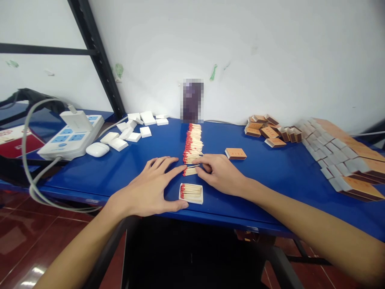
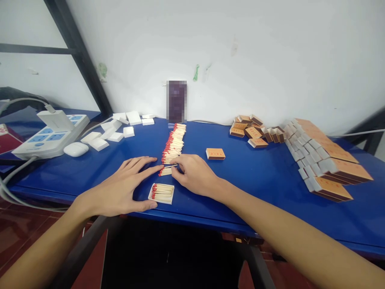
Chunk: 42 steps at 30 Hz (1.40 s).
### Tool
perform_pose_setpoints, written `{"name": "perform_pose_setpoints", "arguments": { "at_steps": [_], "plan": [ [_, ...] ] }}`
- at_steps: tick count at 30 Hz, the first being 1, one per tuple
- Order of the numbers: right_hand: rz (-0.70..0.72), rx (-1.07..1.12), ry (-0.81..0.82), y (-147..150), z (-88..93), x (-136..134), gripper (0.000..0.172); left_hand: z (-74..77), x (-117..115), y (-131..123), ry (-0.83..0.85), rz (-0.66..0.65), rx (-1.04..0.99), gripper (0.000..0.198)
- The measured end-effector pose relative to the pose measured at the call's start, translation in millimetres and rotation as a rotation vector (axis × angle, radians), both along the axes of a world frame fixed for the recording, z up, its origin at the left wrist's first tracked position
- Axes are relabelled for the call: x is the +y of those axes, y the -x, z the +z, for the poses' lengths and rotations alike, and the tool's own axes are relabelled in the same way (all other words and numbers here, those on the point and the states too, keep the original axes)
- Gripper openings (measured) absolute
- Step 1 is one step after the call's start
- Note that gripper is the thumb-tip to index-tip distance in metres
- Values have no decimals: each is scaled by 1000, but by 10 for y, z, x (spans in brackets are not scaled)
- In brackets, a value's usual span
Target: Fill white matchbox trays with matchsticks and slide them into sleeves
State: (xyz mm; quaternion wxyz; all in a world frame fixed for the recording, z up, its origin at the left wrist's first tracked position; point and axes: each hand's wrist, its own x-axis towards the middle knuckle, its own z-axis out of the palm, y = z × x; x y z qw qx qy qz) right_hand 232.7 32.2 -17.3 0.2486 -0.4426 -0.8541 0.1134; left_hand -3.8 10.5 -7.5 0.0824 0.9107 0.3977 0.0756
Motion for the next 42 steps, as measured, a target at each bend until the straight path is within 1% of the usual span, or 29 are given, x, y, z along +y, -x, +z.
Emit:
{"name": "perform_pose_setpoints", "arguments": {
  "at_steps": [8,14,16,18,23,30,33,39,42],
  "plan": [
    [-2,43,49,-8,-6,-12,17,-25,11,3,-5,-8,-37,87],
    [-5,28,18,-9,13,-39,16,-26,7,11,-4,-9,-22,87],
    [-10,-8,21,-20,29,-49,21,-22,5,12,-6,-12,-13,86],
    [5,-45,32,-43,49,-61,26,-17,4,11,-6,-15,-1,85],
    [86,-68,81,-103,83,-75,28,-11,2,11,-2,-20,0,84],
    [26,12,196,-56,108,-65,19,-10,5,21,27,-32,-28,82],
    [42,26,168,-41,108,-62,16,-9,8,22,39,-37,-35,81],
    [86,9,8,-68,46,-38,12,-4,6,29,46,-41,-56,80],
    [115,-11,-46,-77,27,-32,12,0,5,35,50,-60,-64,78]
  ]
}}
